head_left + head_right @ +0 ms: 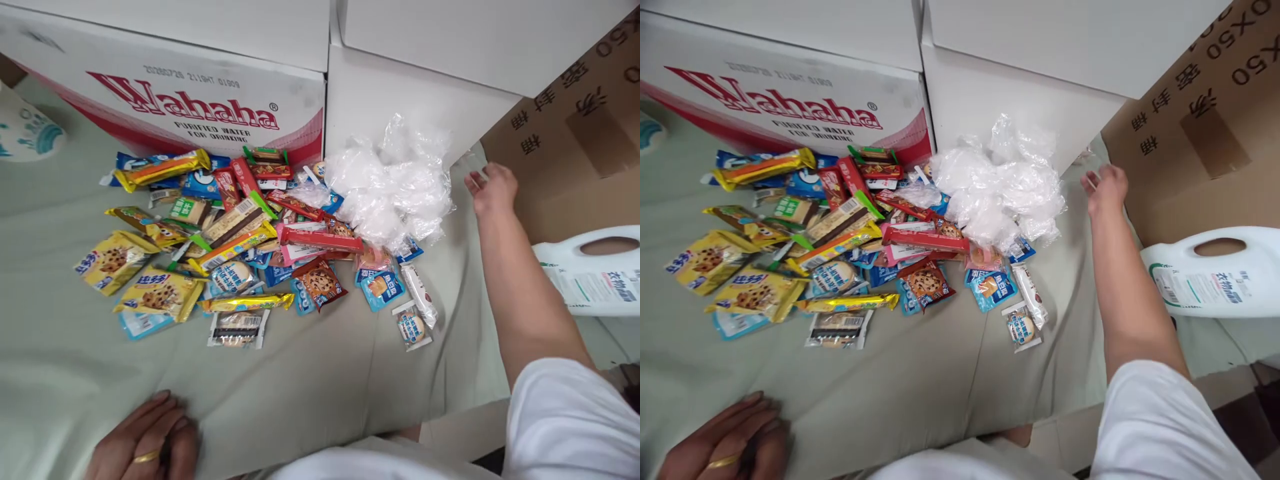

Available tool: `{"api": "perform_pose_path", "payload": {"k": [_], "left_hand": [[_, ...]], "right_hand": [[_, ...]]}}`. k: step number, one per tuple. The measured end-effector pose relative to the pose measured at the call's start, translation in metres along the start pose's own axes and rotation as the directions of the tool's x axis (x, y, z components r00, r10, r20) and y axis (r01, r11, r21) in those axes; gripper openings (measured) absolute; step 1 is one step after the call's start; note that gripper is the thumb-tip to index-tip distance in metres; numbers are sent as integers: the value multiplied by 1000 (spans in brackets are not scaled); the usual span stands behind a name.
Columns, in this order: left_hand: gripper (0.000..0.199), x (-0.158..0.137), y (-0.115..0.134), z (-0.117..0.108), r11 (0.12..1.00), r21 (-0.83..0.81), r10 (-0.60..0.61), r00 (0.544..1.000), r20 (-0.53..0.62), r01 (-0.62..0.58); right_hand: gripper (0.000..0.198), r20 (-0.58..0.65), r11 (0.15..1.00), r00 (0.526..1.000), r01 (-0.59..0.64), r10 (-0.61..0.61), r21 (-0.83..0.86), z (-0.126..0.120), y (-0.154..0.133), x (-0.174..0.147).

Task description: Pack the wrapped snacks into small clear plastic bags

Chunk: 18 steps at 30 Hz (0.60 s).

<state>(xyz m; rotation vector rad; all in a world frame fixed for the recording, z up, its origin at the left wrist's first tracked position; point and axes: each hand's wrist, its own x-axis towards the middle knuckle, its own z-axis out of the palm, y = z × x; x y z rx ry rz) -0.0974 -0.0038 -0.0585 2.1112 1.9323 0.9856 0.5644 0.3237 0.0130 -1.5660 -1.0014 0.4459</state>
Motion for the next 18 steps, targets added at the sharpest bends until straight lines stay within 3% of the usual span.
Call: {"api": "perform_pose_path", "payload": {"k": [1, 2, 3, 5, 6, 8, 9, 10, 11, 15, 16, 18], "left_hand": [[13, -1, 0, 1, 998, 17, 60, 998, -2, -60], [14, -1, 0, 2, 992, 38, 123, 992, -9, -122], [15, -1, 1, 2, 982, 62, 182, 983, -21, -180], [16, 1, 1, 3, 958, 100, 276, 960, -51, -271], [16, 1, 1, 3, 946, 115, 311, 949, -60, -303], [17, 3, 3, 2, 927, 134, 362, 929, -73, -351], [17, 4, 4, 2, 920, 139, 378, 923, -74, -366], [17, 5, 6, 1, 917, 142, 385, 920, -76, -372], [16, 6, 8, 1, 915, 143, 391, 917, -81, -377], [17, 7, 12, 0, 909, 120, 411, 905, -109, -398], [17, 6, 12, -1, 913, 108, 404, 907, -118, -393], [19, 4, 12, -2, 933, 69, 360, 923, -136, -354]], "right_hand": [[25, -125, 996, 989, -71, 77, 48, -8, -6, -32], [20, -163, 994, 981, -106, 110, 30, -15, -14, -64], [16, -146, 995, 985, -98, 93, -25, -19, -22, -96], [17, 55, 981, 998, 51, -42, -187, -21, -37, -152], [21, 217, 942, 967, 192, -133, -277, -19, -43, -173], [35, 508, 808, 824, 467, -250, -359, -7, -52, -201], [43, 597, 741, 755, 560, -273, -369, 2, -54, -208], [48, 643, 694, 714, 612, -279, -379, 12, -56, -211], [49, 659, 665, 703, 630, -267, -401, 21, -57, -210], [26, 569, 658, 805, 521, -167, -544, 40, -65, -205], [21, 509, 689, 844, 469, -166, -552, 38, -69, -208], [13, 322, 833, 935, 293, -148, -468, 30, -80, -225]]}}
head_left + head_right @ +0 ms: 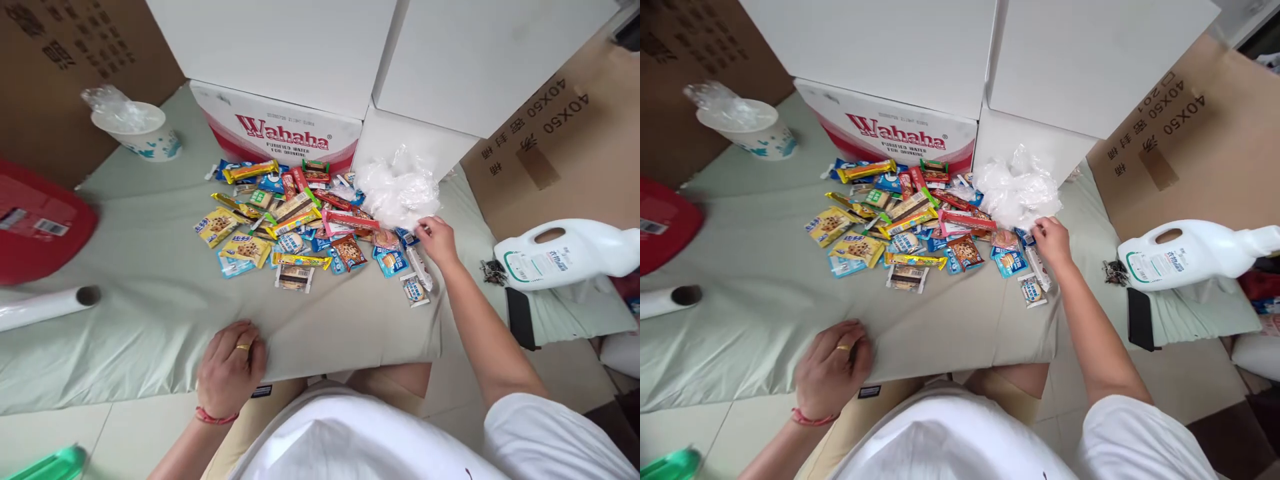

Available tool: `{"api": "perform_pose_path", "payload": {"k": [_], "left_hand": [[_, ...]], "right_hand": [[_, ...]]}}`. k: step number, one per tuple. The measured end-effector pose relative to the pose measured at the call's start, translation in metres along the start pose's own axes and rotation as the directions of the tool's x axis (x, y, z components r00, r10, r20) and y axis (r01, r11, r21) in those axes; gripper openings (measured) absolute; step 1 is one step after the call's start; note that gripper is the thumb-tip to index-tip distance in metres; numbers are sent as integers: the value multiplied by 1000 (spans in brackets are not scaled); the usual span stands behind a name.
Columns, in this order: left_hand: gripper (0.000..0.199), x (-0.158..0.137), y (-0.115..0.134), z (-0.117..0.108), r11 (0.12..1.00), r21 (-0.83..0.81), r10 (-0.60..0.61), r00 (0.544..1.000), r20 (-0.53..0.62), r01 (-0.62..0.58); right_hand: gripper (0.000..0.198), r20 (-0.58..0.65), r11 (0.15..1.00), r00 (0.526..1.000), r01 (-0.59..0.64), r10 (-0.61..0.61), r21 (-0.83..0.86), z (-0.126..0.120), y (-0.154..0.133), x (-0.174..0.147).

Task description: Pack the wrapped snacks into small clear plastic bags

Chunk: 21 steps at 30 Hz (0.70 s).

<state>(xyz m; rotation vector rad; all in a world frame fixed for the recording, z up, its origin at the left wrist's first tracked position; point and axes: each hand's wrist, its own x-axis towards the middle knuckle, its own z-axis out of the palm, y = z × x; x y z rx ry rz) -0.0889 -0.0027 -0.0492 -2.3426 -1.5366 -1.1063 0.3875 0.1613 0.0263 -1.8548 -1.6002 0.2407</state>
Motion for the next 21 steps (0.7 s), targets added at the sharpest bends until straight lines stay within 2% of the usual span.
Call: {"api": "perform_pose_path", "payload": {"k": [1, 2, 3, 4, 5, 6, 7, 8, 9, 10, 11, 12, 14, 16, 18, 21], "left_hand": [[19, -1, 1, -1, 999, -28, -44, 999, -18, 44], [20, -2, 5, -3, 993, -72, -100, 994, -40, 97], [19, -2, 10, -4, 978, -138, -164, 985, -53, 156], [16, -1, 17, -4, 950, -227, -231, 972, -37, 216], [11, 1, 27, -4, 898, -336, -291, 956, 26, 282], [7, 4, 39, -3, 817, -452, -335, 933, 136, 359], [6, 8, 52, 0, 700, -552, -350, 892, 288, 453], [11, 13, 66, 4, 551, -621, -324, 828, 457, 558], [18, 19, 79, 9, 378, -644, -313, 746, 588, 665], [28, 24, 90, 14, 208, -652, -311, 681, 663, 729], [39, 29, 99, 20, 69, -652, -298, 639, 709, 755], [45, 33, 106, 26, -31, -654, -290, 619, 730, 756], [49, 38, 109, 33, -112, -653, -294, 602, 742, 749], [43, 40, 104, 34, -109, -641, -324, 583, 745, 759], [41, 39, 95, 30, -107, -603, -352, 537, 767, 791], [46, 39, 81, 21, -176, -546, -367, 460, 809, 819]], "right_hand": [[12, -55, 980, 992, -101, 111, 169, -4, -7, -15], [15, -55, 909, 969, -204, 240, 364, -6, -15, -33], [20, 3, 778, 932, -304, 362, 549, -6, -26, -55], [26, 119, 613, 892, -392, 437, 687, -3, -38, -79], [31, 247, 460, 857, -462, 453, 758, 3, -52, -104], [35, 353, 350, 825, -521, 442, 779, 12, -67, -129], [38, 430, 277, 795, -568, 429, 774, 23, -84, -154], [40, 499, 225, 761, -617, 415, 754, 34, -101, -176], [41, 559, 207, 733, -660, 388, 722, 44, -118, -195], [42, 600, 222, 716, -689, 357, 690, 54, -133, -211], [42, 624, 255, 710, -702, 327, 665, 61, -146, -223], [43, 631, 303, 716, -699, 299, 648, 66, -156, -231], [45, 612, 400, 749, -658, 255, 638, 68, -165, -238], [45, 585, 475, 778, -614, 229, 631, 63, -162, -234], [43, 562, 519, 796, -586, 225, 622, 55, -153, -225], [41, 527, 539, 818, -558, 231, 631, 43, -140, -216]]}}
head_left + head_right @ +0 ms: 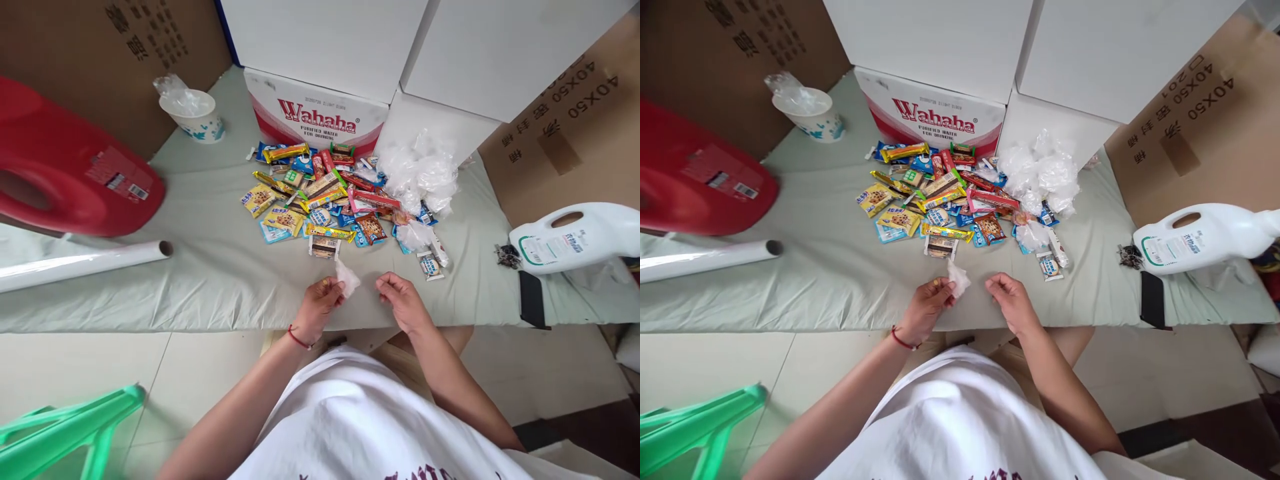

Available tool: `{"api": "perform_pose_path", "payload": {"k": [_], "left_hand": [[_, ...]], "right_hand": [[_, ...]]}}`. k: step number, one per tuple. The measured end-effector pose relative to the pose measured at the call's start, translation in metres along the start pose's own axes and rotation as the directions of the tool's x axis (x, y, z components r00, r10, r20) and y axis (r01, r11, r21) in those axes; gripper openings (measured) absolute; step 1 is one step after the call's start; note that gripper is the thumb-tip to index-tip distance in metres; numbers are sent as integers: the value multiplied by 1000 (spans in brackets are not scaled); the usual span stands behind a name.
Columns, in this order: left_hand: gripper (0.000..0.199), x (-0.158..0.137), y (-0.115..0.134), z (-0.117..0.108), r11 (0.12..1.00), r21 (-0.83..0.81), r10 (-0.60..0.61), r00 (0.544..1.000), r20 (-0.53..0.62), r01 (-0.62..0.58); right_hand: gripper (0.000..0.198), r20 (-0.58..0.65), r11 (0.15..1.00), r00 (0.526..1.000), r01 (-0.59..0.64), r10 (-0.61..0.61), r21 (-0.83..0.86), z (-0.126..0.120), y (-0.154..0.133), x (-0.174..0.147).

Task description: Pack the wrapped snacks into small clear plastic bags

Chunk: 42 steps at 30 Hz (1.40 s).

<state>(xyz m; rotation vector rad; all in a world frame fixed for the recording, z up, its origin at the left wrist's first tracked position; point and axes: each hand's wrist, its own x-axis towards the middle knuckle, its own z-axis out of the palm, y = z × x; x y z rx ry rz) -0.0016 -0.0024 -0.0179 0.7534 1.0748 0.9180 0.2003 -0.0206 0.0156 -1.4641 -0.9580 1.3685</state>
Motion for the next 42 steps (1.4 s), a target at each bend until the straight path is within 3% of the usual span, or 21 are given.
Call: {"api": "perform_pose_path", "payload": {"k": [3, 8, 14, 20, 22, 24, 26, 28, 30, 34, 36, 38, 39, 42], "left_hand": [[49, -5, 4, -4, 999, -30, -15, 1000, -27, 14], [52, -12, 1, 7, 995, 104, 1, 996, 87, -10], [50, -11, 1, 10, 996, 86, 34, 999, -26, -31], [51, -16, -4, 16, 994, 111, -20, 996, 89, 10], [49, -19, -6, 17, 994, 109, 27, 1000, 7, -28], [43, -21, -5, 16, 980, 148, 149, 985, -89, -135], [46, -21, -4, 14, 944, 220, 277, 953, -120, -247], [44, -17, -2, 13, 921, 261, 330, 936, -124, -290], [33, -10, -1, 10, 926, 245, 328, 934, -143, -287], [37, 3, 3, -1, 977, 2, 211, 963, -169, -214], [38, 2, 5, -4, 975, -21, 208, 937, -282, -223], [37, -5, 8, -4, 959, 73, 280, 881, -382, -274], [37, -10, 9, -1, 947, 133, 322, 876, -359, -293], [32, -21, 9, 14, 907, 277, 356, 928, -108, -316]], "right_hand": [[34, 16, 997, 998, 62, -61, -45, -2, 0, -2], [27, 172, 980, 980, 129, -102, -151, 17, 11, -9], [28, 66, 987, 994, 97, -89, -126, 13, 14, -8], [26, 125, 985, 985, 131, -117, -112, 18, 19, -8], [28, 53, 992, 995, 91, -86, -92, 21, 21, -6], [31, -13, 994, 998, 54, -55, -96, 23, 20, -5], [33, -9, 994, 999, 34, -35, -107, 24, 18, -5], [33, 58, 997, 998, 8, -3, -81, 23, 14, -6], [31, 127, 998, 991, -55, 52, 16, 19, 8, -7], [32, 172, 910, 963, -256, 209, 326, 1, 1, -7], [36, 155, 867, 954, -297, 255, 401, -8, 1, -6], [34, 103, 876, 962, -273, 253, 398, -11, 4, -6], [34, 74, 893, 968, -250, 240, 374, -11, 6, -6], [40, 43, 956, 985, -173, 167, 238, 1, 11, -9]]}}
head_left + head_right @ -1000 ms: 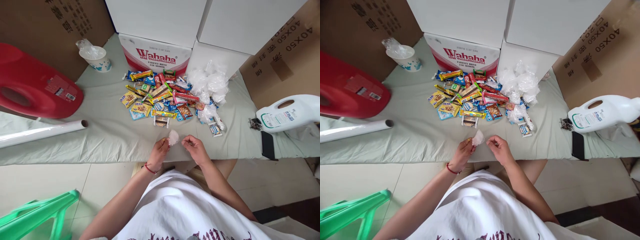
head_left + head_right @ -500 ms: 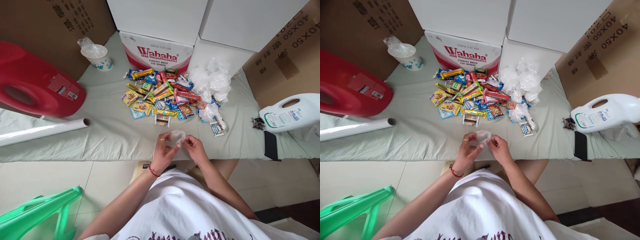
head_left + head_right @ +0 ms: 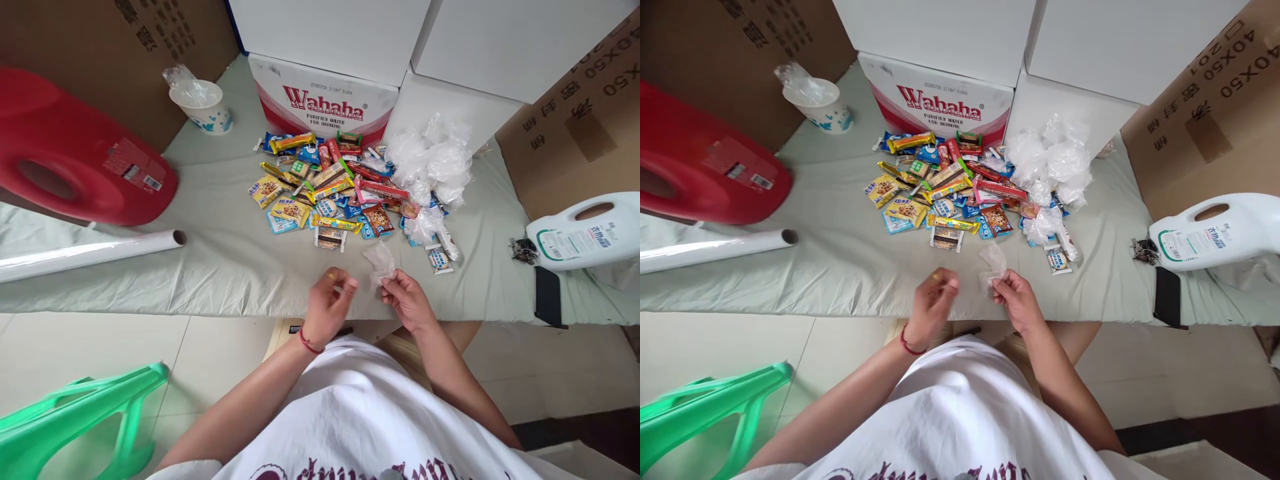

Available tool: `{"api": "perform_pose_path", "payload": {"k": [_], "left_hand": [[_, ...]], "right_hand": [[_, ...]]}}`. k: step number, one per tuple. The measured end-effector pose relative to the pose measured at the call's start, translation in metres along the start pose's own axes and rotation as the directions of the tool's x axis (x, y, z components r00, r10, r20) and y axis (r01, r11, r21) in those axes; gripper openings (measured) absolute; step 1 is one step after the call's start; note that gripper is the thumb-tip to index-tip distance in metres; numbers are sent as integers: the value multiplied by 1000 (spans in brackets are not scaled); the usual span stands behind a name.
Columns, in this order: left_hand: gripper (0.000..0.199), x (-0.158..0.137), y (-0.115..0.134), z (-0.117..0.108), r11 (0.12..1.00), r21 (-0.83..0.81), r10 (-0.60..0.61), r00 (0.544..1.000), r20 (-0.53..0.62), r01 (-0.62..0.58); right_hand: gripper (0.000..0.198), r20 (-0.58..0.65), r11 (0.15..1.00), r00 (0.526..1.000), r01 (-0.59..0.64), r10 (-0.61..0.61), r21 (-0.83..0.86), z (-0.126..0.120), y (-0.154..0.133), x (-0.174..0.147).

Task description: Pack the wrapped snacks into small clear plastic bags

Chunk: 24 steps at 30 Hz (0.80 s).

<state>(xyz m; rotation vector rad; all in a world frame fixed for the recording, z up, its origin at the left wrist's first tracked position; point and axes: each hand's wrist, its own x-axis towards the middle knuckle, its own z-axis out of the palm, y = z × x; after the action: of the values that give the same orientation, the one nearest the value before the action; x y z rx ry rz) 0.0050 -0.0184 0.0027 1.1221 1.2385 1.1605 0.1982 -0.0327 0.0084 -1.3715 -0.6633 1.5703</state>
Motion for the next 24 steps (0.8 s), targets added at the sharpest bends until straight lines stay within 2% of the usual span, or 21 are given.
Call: {"api": "perform_pose_path", "payload": {"k": [2, 4, 7, 10, 12, 15, 17, 19, 21, 24], "left_hand": [[31, 1, 1, 10, 998, 57, -21, 996, 83, 16], [28, 8, -3, 15, 994, 16, -108, 993, 57, 107], [30, 22, -10, 11, 947, -202, -262, 964, -44, 249], [36, 26, -12, 4, 870, -389, -356, 932, -67, 304], [36, 22, -11, 3, 862, -414, -343, 938, -50, 293], [34, 13, -7, 7, 902, -363, -247, 969, 13, 235], [35, 8, -5, 9, 892, -372, -228, 966, 121, 257], [37, 5, -3, 7, 839, -439, -260, 946, 193, 320], [38, 5, -3, 0, 789, -497, -309, 933, 186, 361], [39, 6, -4, -15, 773, -490, -369, 914, 168, 402]], "right_hand": [[41, 36, 994, 998, 50, -47, -94, 9, 3, -2], [42, 56, 985, 995, 89, -81, -150, 12, 4, -4], [42, 39, 984, 995, 94, -89, -155, 5, 5, -8], [43, 50, 993, 999, -4, 10, -115, -9, 8, -14], [43, 90, 993, 994, -54, 63, -102, -14, 9, -19], [52, 110, 995, 992, 63, -55, -75, -13, 7, -18], [57, 6, 987, 988, 156, -155, -46, -10, 3, -9], [51, -159, 985, 972, 172, -172, -11, -8, -1, 2], [48, -281, 985, 947, 171, -154, 38, -9, -6, 12], [47, -303, 978, 938, 197, -169, 64, -11, -12, 17]]}}
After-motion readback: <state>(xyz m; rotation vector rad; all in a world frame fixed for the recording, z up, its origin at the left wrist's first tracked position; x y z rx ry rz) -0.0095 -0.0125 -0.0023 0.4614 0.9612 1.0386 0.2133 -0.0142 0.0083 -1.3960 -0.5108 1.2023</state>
